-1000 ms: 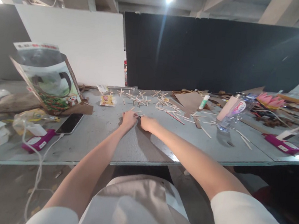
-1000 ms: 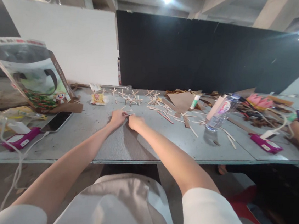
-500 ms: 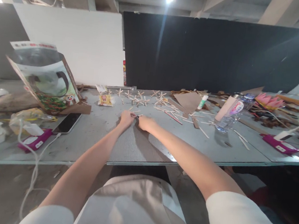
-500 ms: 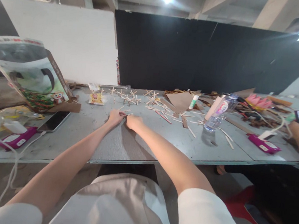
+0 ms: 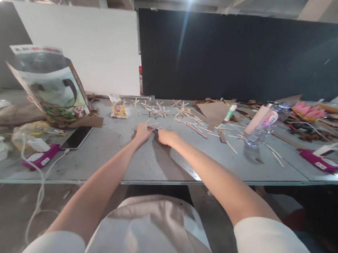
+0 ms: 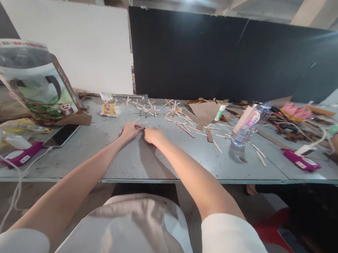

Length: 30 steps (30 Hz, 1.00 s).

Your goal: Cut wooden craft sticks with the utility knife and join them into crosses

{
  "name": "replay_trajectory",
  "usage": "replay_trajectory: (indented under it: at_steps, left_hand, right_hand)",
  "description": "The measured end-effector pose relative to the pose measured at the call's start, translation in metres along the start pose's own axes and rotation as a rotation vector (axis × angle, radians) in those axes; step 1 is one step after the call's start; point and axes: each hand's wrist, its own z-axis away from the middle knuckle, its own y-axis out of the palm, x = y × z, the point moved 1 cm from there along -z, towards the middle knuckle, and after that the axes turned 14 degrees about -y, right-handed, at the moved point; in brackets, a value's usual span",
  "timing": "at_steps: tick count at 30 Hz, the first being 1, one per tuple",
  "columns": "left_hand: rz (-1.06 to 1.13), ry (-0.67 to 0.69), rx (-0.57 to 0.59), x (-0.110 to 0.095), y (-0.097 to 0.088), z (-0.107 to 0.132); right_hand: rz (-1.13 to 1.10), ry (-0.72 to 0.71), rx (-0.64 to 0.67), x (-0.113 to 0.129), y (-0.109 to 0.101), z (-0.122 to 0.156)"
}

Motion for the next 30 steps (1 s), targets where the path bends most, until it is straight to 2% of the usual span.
replay_trajectory:
  at_steps: [14, 22, 30]
  left_hand:
    - [0.020, 0.006, 0.006, 0.002, 0.000, -0.001]
    - [0.032, 0.016, 0.001, 0.004, 0.002, -0.003]
    - [0.046, 0.032, -0.015, 0.008, 0.007, -0.011]
  right_hand:
    - [-0.037, 0.008, 0.015, 0.000, 0.000, -0.002]
    - [-0.075, 0.021, 0.079, 0.005, -0.005, 0.001]
    - [-0.077, 0.061, 0.090, 0.008, -0.003, -0.002]
